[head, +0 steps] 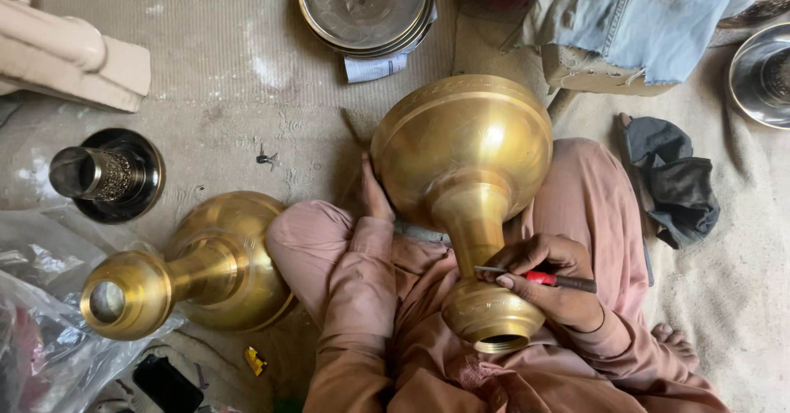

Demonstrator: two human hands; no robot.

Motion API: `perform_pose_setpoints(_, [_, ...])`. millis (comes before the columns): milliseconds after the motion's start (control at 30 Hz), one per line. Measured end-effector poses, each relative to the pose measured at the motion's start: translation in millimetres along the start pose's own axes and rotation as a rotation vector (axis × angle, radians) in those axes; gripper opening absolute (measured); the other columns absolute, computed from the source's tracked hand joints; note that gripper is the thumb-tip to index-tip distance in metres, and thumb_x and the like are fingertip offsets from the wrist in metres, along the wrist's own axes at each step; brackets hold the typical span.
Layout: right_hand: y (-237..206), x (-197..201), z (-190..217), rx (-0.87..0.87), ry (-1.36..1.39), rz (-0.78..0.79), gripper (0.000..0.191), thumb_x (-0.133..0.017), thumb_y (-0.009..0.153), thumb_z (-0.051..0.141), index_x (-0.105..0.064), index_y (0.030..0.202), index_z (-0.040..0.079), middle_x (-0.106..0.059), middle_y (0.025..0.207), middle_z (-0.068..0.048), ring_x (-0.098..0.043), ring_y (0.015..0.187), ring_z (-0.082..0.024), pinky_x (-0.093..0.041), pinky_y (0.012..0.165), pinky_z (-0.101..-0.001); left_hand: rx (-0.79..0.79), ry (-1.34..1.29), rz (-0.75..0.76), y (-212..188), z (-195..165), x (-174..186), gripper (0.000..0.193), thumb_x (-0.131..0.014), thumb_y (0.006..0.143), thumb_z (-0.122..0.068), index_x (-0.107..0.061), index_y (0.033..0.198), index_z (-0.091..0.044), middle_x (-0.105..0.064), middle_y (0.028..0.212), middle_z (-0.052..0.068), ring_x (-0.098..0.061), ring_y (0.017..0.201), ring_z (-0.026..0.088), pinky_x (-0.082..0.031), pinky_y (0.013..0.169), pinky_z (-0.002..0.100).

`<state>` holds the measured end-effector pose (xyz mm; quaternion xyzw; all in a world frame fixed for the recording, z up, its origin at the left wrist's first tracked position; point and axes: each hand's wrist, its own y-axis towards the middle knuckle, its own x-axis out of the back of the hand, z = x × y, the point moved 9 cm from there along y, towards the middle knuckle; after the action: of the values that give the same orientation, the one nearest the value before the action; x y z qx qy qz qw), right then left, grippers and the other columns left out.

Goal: The person sits on the floor and uses a handheld engraving tool to carve a decorative pattern into the side of a brass lamp base. They hold the base steady with one hand while guiding the tool with the other, creating fine lines on the metal surface.

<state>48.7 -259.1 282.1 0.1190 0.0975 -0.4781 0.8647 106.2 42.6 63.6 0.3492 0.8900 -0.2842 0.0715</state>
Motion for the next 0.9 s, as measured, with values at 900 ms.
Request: perform_pose_setpoints(900, [6, 5, -35, 0.056, 0.173, -0.087, 0.015, -0.072, 0.095, -0.003, -0.058, 0.094, 0.002, -0.071, 0.087, -0.018, -0.070, 0.082, -0.025, -0.060, 0.080, -0.0429, -0.413, 0.243, 0.745, 3, -86, -58, 0.057, -0.067, 0.100, -0.039, -0.053, 0.140, 0.000, -0.063, 0.134, 0.007, -0.057, 0.126, 0.018, -0.044, 0.109, 0.033])
